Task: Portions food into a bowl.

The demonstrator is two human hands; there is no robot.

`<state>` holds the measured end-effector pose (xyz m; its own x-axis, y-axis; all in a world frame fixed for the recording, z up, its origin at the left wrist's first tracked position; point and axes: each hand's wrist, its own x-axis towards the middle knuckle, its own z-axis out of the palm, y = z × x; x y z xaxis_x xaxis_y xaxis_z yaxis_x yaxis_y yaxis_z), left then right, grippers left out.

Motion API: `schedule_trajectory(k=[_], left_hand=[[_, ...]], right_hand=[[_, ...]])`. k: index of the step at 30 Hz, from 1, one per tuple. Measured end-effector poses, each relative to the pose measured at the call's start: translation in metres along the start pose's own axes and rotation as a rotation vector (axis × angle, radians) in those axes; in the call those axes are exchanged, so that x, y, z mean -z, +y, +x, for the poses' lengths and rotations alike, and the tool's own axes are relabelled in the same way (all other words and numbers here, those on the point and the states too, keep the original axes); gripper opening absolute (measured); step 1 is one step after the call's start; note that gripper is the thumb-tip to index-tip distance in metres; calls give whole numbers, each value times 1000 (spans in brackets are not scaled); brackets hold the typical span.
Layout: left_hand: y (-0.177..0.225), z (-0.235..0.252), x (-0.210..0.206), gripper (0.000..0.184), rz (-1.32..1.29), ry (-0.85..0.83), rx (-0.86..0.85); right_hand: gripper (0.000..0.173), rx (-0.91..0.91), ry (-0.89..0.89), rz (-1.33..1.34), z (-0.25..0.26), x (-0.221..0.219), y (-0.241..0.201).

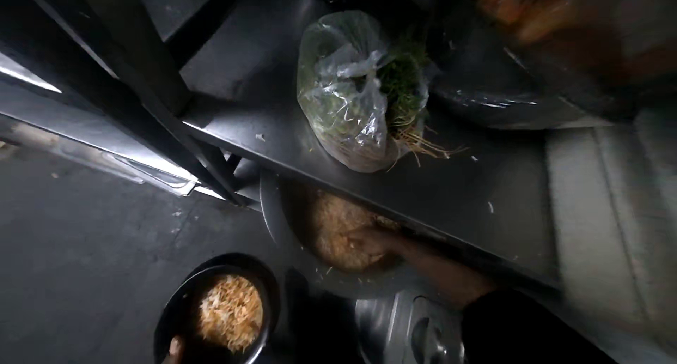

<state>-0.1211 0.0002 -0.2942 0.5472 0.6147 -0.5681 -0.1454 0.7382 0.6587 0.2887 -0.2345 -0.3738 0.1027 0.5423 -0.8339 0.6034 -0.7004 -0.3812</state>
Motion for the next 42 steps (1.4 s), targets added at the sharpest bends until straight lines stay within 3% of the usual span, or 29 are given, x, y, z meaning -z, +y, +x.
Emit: schedule_trajectory(k=[1, 4, 6, 11, 14, 17, 20, 23, 27, 31, 34, 38, 42], left_hand=[[-1, 9, -9, 36, 23, 0, -24], [3, 34, -39, 73, 154, 2, -28], [9, 48, -65, 85, 260, 34, -60], [19, 71, -122, 99, 533, 89, -237], [11, 74, -160, 98, 626, 72, -321], [-18, 83, -195, 95, 638, 62, -274], [-53, 109, -221, 84, 505, 59, -73], [-71, 133, -229, 75, 355, 87, 73], [-70, 154, -213, 78, 320, -110, 129], [-39, 141, -186, 65, 184, -234, 119], [-13, 117, -145, 57, 182, -157, -40], [-1, 76, -50, 65, 239, -20, -226], [-12, 30, 36, 61, 202, 175, -233]], right_hand=[[42, -37, -30, 47, -8, -3, 7], [37, -108, -39, 252, -28, 4, 5], [33, -135, -36, 372, -41, 15, -5], [23, -103, 155, 729, -71, 28, -2], [18, -19, 269, 862, -94, 31, -5], [32, -85, 297, 778, -125, 45, -63], [43, -366, 422, 315, -145, 57, -146], [39, -518, 672, 109, -154, 39, -156], [41, -457, 977, 228, -135, 4, -82], [38, -461, 769, 200, -96, -16, -49], [42, -517, 771, 204, -59, -10, -50], [49, -583, 986, 330, -4, 36, -65], [45, -700, 1068, 252, 50, 71, -75]])
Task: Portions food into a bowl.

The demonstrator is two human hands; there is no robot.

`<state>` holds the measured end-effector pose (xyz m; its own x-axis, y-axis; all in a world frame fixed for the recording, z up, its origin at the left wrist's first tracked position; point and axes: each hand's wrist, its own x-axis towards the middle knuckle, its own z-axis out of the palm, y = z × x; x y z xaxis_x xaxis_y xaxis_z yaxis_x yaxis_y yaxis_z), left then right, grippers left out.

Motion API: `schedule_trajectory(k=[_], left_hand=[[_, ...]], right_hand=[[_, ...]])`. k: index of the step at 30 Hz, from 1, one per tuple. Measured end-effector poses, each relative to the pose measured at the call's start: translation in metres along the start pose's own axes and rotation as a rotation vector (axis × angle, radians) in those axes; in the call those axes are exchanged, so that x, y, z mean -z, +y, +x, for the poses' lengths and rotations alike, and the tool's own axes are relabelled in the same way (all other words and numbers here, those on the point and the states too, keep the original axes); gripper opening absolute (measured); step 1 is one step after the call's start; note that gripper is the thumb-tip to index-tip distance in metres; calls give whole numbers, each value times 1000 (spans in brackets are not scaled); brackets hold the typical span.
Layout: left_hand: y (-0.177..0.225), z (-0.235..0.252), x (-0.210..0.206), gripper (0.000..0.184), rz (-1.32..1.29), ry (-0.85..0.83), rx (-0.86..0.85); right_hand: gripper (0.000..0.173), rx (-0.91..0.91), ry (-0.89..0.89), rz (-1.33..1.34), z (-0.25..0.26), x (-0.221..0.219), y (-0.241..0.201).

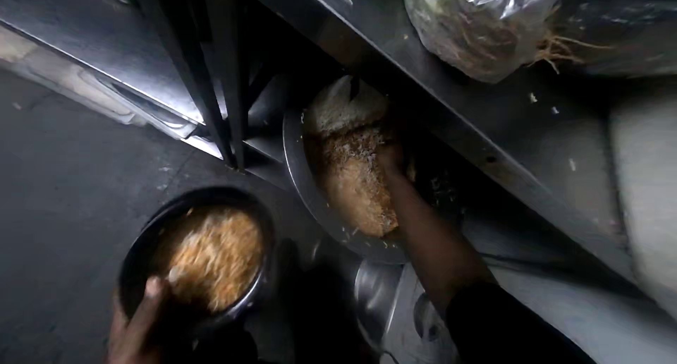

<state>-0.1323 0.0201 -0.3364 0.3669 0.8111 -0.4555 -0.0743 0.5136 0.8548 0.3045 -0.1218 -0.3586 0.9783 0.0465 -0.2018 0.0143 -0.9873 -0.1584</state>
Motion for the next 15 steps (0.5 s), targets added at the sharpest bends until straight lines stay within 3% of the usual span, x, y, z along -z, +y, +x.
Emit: schedule_trajectory(k=[3, 6, 11, 13, 15], left_hand=[[-24, -16, 39, 53, -34, 92, -33], [-51, -21, 56, 51, -105, 146, 46], [-66, -10, 37, 43, -158, 160, 149], [-63, -7, 26, 39, -191, 135, 131], [-60, -7, 18, 39, -197, 117, 144]], right_hand=[[53, -32, -20, -1, -25, -27, -18], [49, 5, -111, -29, -59, -29, -18], [43, 222, -314, -132, -91, -9, -15], [42, 306, -319, -152, -85, 7, 14], [43, 269, -258, -87, -62, 20, 34]])
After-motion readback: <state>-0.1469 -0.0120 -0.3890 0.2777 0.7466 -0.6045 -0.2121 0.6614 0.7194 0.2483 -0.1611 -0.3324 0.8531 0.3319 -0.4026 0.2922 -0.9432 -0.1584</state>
